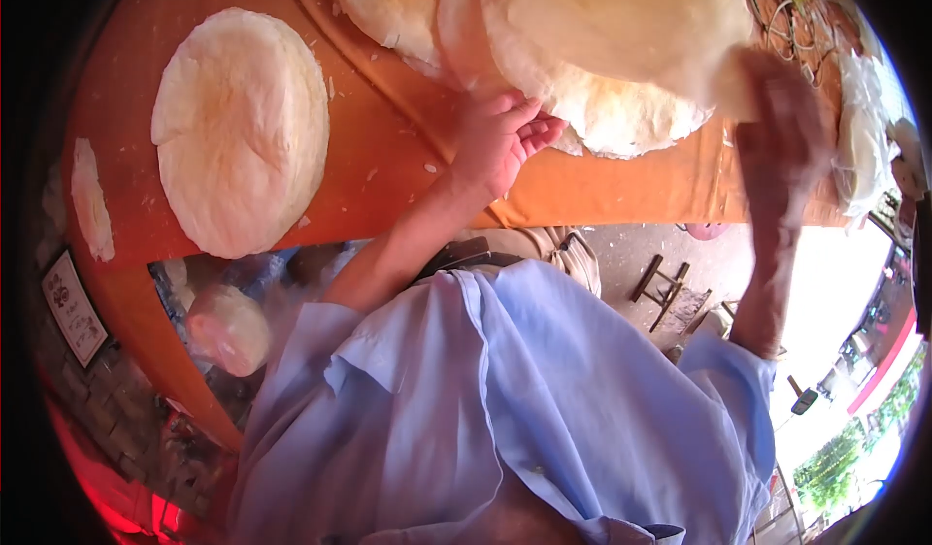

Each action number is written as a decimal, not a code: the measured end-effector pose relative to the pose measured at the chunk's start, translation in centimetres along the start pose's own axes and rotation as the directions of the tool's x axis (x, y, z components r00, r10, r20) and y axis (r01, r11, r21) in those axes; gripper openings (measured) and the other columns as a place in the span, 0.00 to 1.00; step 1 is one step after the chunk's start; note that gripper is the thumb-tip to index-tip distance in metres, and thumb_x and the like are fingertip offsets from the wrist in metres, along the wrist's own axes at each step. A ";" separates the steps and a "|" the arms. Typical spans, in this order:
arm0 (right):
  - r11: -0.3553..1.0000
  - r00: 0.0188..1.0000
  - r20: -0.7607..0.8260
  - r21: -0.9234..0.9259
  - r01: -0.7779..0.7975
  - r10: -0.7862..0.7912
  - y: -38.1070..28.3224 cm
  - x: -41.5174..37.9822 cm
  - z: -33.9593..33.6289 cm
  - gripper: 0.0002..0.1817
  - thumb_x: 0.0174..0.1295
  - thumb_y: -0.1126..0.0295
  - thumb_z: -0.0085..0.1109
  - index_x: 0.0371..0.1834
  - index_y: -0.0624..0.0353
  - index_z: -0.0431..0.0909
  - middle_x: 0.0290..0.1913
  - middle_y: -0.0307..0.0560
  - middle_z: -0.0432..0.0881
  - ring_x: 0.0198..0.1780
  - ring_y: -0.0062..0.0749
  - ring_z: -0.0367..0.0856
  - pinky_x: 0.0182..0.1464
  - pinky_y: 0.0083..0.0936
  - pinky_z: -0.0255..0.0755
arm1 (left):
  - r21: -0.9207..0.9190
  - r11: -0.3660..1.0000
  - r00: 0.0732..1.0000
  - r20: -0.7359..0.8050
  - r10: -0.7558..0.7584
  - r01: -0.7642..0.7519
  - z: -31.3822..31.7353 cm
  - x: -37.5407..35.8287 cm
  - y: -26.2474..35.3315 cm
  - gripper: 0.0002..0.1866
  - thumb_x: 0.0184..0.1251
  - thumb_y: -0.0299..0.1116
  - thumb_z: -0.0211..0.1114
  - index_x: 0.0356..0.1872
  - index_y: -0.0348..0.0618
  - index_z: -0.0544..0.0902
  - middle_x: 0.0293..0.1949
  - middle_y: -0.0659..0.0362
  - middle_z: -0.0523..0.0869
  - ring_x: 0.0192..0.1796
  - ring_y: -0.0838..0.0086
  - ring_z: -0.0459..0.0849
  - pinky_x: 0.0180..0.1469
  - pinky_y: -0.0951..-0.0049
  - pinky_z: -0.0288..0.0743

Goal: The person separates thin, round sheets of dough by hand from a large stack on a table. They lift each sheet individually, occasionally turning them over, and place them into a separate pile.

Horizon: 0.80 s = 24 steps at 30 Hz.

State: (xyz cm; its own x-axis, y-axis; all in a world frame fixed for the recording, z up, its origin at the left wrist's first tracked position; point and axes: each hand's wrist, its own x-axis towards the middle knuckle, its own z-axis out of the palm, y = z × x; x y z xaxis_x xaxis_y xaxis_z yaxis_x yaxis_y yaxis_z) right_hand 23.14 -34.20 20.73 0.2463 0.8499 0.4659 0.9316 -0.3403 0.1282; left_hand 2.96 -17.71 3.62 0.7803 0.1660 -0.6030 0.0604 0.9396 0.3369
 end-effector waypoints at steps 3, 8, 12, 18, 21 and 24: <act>0.996 0.924 0.381 0.087 -0.038 0.002 -0.7 -7.9 7.6 0.16 0.51 0.85 0.57 0.42 0.57 0.80 0.43 0.45 0.85 0.49 0.33 0.83 0.59 0.45 0.73 | 0.070 0.997 1.000 -0.025 -0.009 0.010 0.7 0.4 0.1 0.03 0.69 0.26 0.62 0.35 0.44 0.75 0.38 0.57 0.84 0.45 0.62 0.87 0.51 0.66 0.82; 0.979 0.914 0.379 0.080 -0.188 0.145 0.0 -9.7 7.2 0.21 0.44 0.82 0.59 0.46 0.59 0.79 0.46 0.46 0.83 0.50 0.41 0.80 0.58 0.39 0.71 | 0.102 0.995 1.000 -0.025 -0.015 0.017 0.5 0.6 0.2 0.04 0.69 0.26 0.61 0.33 0.45 0.76 0.38 0.58 0.84 0.42 0.62 0.87 0.50 0.62 0.83; 0.978 0.959 0.238 0.105 -0.182 0.153 -1.2 -6.8 5.2 0.25 0.40 0.82 0.59 0.48 0.59 0.80 0.48 0.48 0.82 0.53 0.45 0.78 0.56 0.37 0.73 | 0.051 0.999 1.000 0.020 -0.008 0.007 0.3 0.8 0.2 0.02 0.69 0.28 0.61 0.38 0.45 0.77 0.40 0.59 0.82 0.43 0.63 0.85 0.51 0.60 0.82; 0.755 0.890 0.397 0.507 -0.416 0.224 -2.3 -9.1 5.9 0.26 0.52 0.70 0.67 0.58 0.57 0.78 0.57 0.54 0.79 0.60 0.46 0.76 0.61 0.38 0.72 | 0.145 0.989 0.999 -0.042 -0.008 0.014 2.5 1.2 0.9 0.05 0.70 0.32 0.62 0.42 0.45 0.79 0.41 0.60 0.84 0.45 0.69 0.85 0.50 0.63 0.82; -0.215 0.457 0.647 0.691 -0.690 0.610 2.5 -9.1 7.4 0.25 0.66 0.55 0.58 0.56 0.67 0.77 0.47 0.52 0.82 0.48 0.34 0.82 0.50 0.30 0.77 | 0.207 0.978 1.000 -0.004 0.025 -0.024 1.2 2.0 0.2 0.07 0.70 0.33 0.62 0.45 0.44 0.80 0.43 0.60 0.86 0.45 0.71 0.86 0.49 0.64 0.83; -0.190 0.241 0.681 0.494 -0.849 0.692 7.5 -8.5 11.7 0.30 0.61 0.49 0.63 0.51 0.69 0.79 0.36 0.49 0.83 0.36 0.29 0.83 0.42 0.25 0.78 | 0.227 0.973 0.999 0.028 0.040 -0.045 0.7 2.4 -0.1 0.08 0.70 0.32 0.63 0.47 0.44 0.80 0.44 0.59 0.86 0.45 0.72 0.86 0.47 0.66 0.84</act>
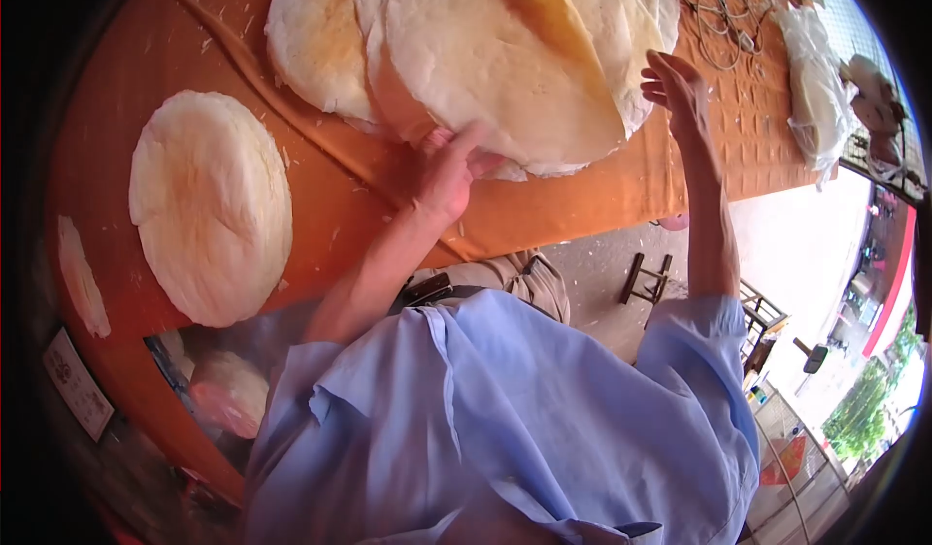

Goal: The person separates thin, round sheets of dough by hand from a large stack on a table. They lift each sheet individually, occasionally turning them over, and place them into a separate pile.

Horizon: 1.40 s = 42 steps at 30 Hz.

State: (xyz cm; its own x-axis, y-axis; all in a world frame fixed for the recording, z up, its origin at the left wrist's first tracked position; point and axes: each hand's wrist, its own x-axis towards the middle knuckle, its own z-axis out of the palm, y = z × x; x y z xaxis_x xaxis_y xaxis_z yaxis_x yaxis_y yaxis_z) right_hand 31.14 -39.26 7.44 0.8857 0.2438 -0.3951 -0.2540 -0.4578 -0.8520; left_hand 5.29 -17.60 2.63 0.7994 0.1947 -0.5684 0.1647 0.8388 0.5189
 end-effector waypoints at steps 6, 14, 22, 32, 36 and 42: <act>0.998 0.984 0.175 -0.061 -0.029 0.039 -1.1 3.2 2.3 0.21 0.57 0.55 0.68 0.37 0.66 0.81 0.26 0.42 0.81 0.27 0.22 0.78 0.31 0.19 0.71 | 0.020 1.000 0.998 -0.069 -0.002 0.003 -0.3 0.2 -0.1 0.08 0.70 0.33 0.62 0.46 0.44 0.80 0.44 0.59 0.86 0.44 0.73 0.86 0.46 0.67 0.84; 0.991 0.988 -0.077 -0.002 0.131 -0.131 1.0 3.5 -3.1 0.15 0.57 0.62 0.69 0.33 0.64 0.79 0.25 0.41 0.80 0.24 0.22 0.78 0.27 0.20 0.71 | 0.030 0.999 0.985 -0.170 0.024 -0.020 0.5 0.1 0.0 0.09 0.69 0.33 0.63 0.47 0.43 0.79 0.43 0.60 0.85 0.42 0.74 0.85 0.44 0.69 0.83; 0.458 0.700 -0.227 -0.875 0.159 -0.677 1.5 0.5 0.6 0.36 0.50 0.53 0.74 0.56 0.67 0.74 0.43 0.56 0.83 0.44 0.42 0.83 0.42 0.33 0.76 | 0.022 1.000 0.968 -0.249 0.015 -0.009 2.6 -0.8 1.3 0.10 0.70 0.33 0.62 0.46 0.40 0.79 0.42 0.59 0.85 0.42 0.73 0.85 0.43 0.69 0.82; 0.260 0.686 0.428 -0.703 0.662 -0.588 0.9 -10.0 13.0 0.16 0.51 0.74 0.58 0.45 0.57 0.80 0.45 0.51 0.83 0.49 0.47 0.81 0.46 0.39 0.76 | -0.112 0.994 0.999 -0.032 -0.002 -0.002 2.5 -1.2 2.9 0.08 0.71 0.32 0.59 0.42 0.37 0.76 0.37 0.53 0.84 0.36 0.65 0.86 0.40 0.67 0.84; 0.218 0.658 0.307 -0.777 0.590 -0.688 -6.6 -10.0 9.7 0.11 0.56 0.77 0.53 0.37 0.50 0.83 0.34 0.45 0.86 0.36 0.41 0.85 0.39 0.36 0.79 | 0.228 0.971 0.974 -0.196 0.110 -0.064 -1.6 -3.2 3.0 0.11 0.71 0.34 0.61 0.46 0.38 0.78 0.37 0.55 0.86 0.39 0.68 0.87 0.41 0.71 0.82; 0.233 0.613 0.366 -0.694 0.681 -0.701 -5.4 -12.3 12.9 0.12 0.47 0.79 0.54 0.33 0.53 0.81 0.30 0.47 0.83 0.35 0.42 0.82 0.34 0.37 0.75 | 0.252 0.967 0.924 -0.361 0.121 -0.029 -5.3 -4.6 3.1 0.11 0.70 0.33 0.62 0.48 0.39 0.78 0.39 0.57 0.84 0.41 0.71 0.85 0.45 0.73 0.81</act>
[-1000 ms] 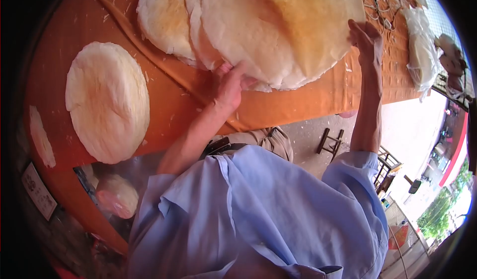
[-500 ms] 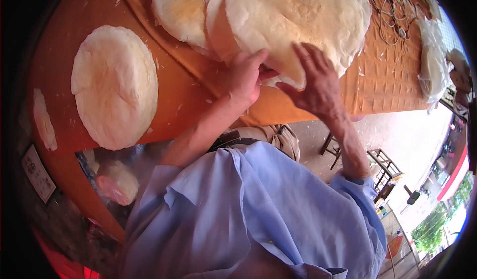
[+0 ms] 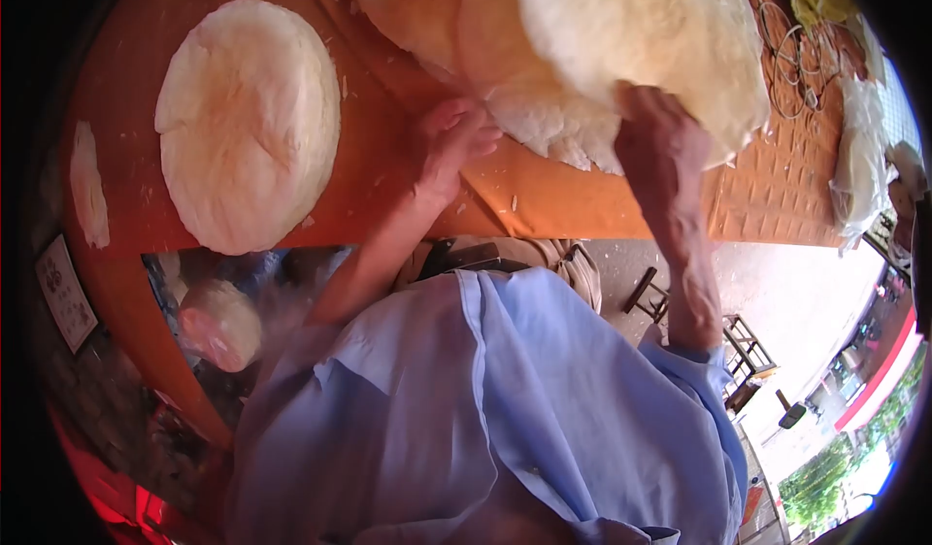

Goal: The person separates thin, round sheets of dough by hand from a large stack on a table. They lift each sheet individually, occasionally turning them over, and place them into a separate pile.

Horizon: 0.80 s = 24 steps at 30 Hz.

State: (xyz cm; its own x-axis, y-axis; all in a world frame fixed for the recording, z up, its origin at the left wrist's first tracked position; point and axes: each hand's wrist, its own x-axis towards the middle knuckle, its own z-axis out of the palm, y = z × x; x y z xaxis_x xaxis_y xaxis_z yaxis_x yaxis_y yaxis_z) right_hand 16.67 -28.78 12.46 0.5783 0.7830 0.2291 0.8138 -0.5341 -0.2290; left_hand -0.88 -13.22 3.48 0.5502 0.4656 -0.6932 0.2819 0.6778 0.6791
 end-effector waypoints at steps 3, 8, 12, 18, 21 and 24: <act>0.999 0.983 0.181 0.028 -0.021 0.015 0.2 -2.4 5.3 0.09 0.50 0.77 0.53 0.33 0.55 0.80 0.31 0.47 0.82 0.37 0.45 0.82 0.36 0.41 0.76 | -0.089 0.995 0.988 0.150 -0.028 0.042 0.3 0.0 0.2 0.10 0.71 0.33 0.61 0.47 0.40 0.78 0.40 0.57 0.85 0.40 0.72 0.86 0.44 0.74 0.81; 0.998 0.991 0.137 0.064 0.003 -0.012 -1.1 -1.1 3.1 0.08 0.51 0.75 0.55 0.34 0.54 0.81 0.32 0.46 0.83 0.37 0.44 0.82 0.34 0.39 0.76 | -0.071 0.990 0.955 0.281 -0.099 0.124 1.2 0.0 0.2 0.10 0.73 0.33 0.57 0.48 0.41 0.78 0.42 0.58 0.86 0.38 0.74 0.87 0.44 0.71 0.84; 0.992 0.986 0.164 0.123 0.018 -0.038 -2.4 -2.0 5.0 0.09 0.50 0.74 0.57 0.35 0.54 0.81 0.32 0.45 0.82 0.37 0.43 0.82 0.35 0.38 0.77 | -0.200 0.962 0.927 0.361 -0.104 0.186 2.6 -0.2 0.4 0.12 0.74 0.32 0.51 0.52 0.39 0.76 0.44 0.55 0.86 0.41 0.68 0.87 0.49 0.61 0.84; 0.957 0.982 0.149 0.280 0.074 -0.119 -3.1 -1.9 4.4 0.23 0.47 0.69 0.64 0.50 0.58 0.77 0.44 0.54 0.81 0.47 0.52 0.80 0.46 0.40 0.76 | -0.396 0.881 0.885 0.463 -0.052 0.260 3.2 0.2 0.3 0.19 0.75 0.38 0.44 0.53 0.34 0.74 0.50 0.46 0.84 0.47 0.55 0.86 0.57 0.49 0.78; 0.968 0.992 0.070 0.235 0.089 -0.108 -3.3 -2.9 4.4 0.26 0.50 0.70 0.64 0.55 0.62 0.73 0.52 0.56 0.79 0.55 0.56 0.76 0.54 0.41 0.74 | -0.363 0.883 0.791 0.611 -0.017 0.299 2.4 0.8 0.0 0.21 0.73 0.40 0.48 0.57 0.36 0.74 0.56 0.47 0.81 0.54 0.55 0.83 0.58 0.51 0.75; 0.991 0.993 0.116 0.136 -0.003 -0.013 -1.5 -2.6 5.0 0.17 0.54 0.71 0.59 0.49 0.56 0.79 0.44 0.54 0.83 0.47 0.51 0.82 0.47 0.41 0.76 | -0.373 0.909 0.863 0.504 0.030 0.186 3.7 0.5 0.7 0.22 0.71 0.41 0.52 0.58 0.37 0.74 0.58 0.46 0.79 0.59 0.57 0.80 0.62 0.53 0.73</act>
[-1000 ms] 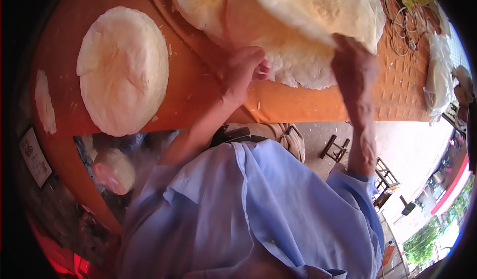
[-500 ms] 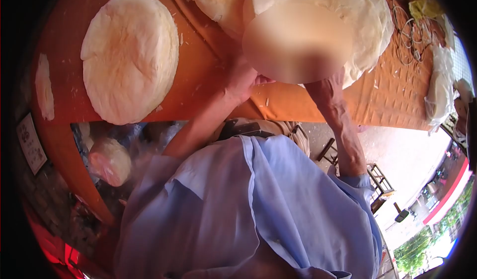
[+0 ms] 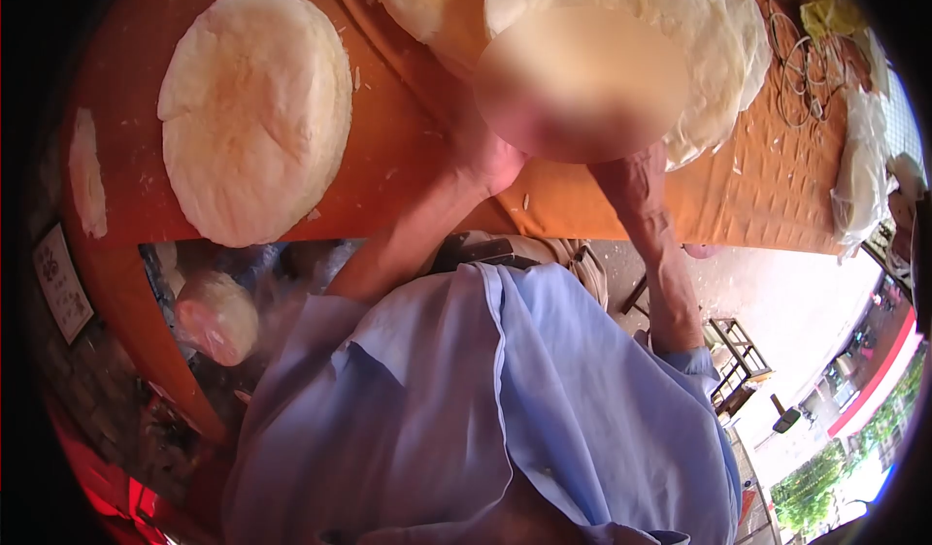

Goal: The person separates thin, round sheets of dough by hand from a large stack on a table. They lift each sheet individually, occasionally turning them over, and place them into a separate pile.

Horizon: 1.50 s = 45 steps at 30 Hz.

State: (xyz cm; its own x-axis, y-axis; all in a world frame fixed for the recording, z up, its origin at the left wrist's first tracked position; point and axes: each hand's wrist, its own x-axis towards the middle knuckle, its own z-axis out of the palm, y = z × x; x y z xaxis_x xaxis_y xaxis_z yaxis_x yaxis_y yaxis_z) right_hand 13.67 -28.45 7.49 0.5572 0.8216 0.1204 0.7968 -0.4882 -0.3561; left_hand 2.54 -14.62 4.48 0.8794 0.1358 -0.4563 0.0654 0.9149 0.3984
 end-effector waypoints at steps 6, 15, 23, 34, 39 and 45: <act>0.923 0.973 0.007 -0.317 -0.218 0.232 1.3 6.8 -15.2 0.15 0.65 0.67 0.53 0.54 0.48 0.82 0.35 0.57 0.85 0.33 0.46 0.86 0.35 0.34 0.77 | 0.270 0.963 0.995 -0.095 0.026 0.001 -0.7 0.3 0.9 0.17 0.73 0.38 0.56 0.54 0.38 0.74 0.53 0.47 0.82 0.57 0.60 0.81 0.60 0.61 0.75; 0.990 0.989 0.077 -0.066 -0.124 0.129 1.8 8.9 -10.9 0.08 0.55 0.71 0.55 0.35 0.56 0.82 0.28 0.59 0.81 0.31 0.57 0.81 0.34 0.43 0.73 | 0.240 0.970 0.959 -0.262 0.110 -0.046 -1.3 1.6 2.7 0.17 0.72 0.30 0.57 0.57 0.35 0.70 0.50 0.48 0.82 0.51 0.60 0.85 0.55 0.63 0.80; 0.501 0.974 -0.051 -0.863 0.067 -0.220 6.3 14.4 -20.9 0.11 0.58 0.76 0.51 0.39 0.48 0.80 0.27 0.46 0.80 0.29 0.40 0.81 0.30 0.33 0.72 | 0.281 0.958 0.914 -0.370 0.164 -0.059 0.7 0.8 3.0 0.17 0.72 0.30 0.57 0.57 0.34 0.70 0.48 0.48 0.82 0.51 0.60 0.85 0.53 0.64 0.81; 0.991 0.998 0.039 -0.120 0.051 -0.047 6.1 6.9 -1.1 0.17 0.49 0.76 0.53 0.43 0.52 0.83 0.34 0.48 0.84 0.39 0.46 0.82 0.40 0.39 0.76 | 0.041 0.999 0.973 -0.228 0.018 -0.009 -1.7 2.0 3.0 0.11 0.70 0.29 0.59 0.50 0.38 0.74 0.42 0.48 0.85 0.48 0.58 0.87 0.51 0.65 0.83; 0.990 0.998 0.011 -0.129 0.062 -0.061 5.5 8.0 -2.1 0.16 0.48 0.75 0.55 0.41 0.51 0.83 0.35 0.47 0.84 0.38 0.45 0.82 0.40 0.40 0.75 | -0.041 0.994 0.978 -0.182 0.097 -0.106 -0.6 2.2 2.5 0.10 0.70 0.29 0.58 0.48 0.37 0.76 0.46 0.47 0.84 0.51 0.57 0.85 0.53 0.63 0.83; 0.994 0.987 -0.116 -0.029 0.109 -0.112 3.0 7.2 1.2 0.12 0.50 0.75 0.55 0.38 0.55 0.83 0.33 0.46 0.83 0.40 0.45 0.81 0.39 0.38 0.75 | -0.150 0.987 0.992 -0.120 0.047 -0.065 -1.1 3.0 3.1 0.14 0.72 0.33 0.53 0.50 0.33 0.75 0.50 0.45 0.83 0.56 0.53 0.81 0.61 0.55 0.77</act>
State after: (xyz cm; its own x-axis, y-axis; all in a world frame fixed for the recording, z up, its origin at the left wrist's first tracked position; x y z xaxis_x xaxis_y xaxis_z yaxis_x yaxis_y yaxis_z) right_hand 19.75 -23.62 6.16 0.4880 0.8313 0.2660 0.8593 -0.4040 -0.3137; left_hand 4.90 -10.99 3.46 0.8183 0.2234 -0.5295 -0.0632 0.9507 0.3035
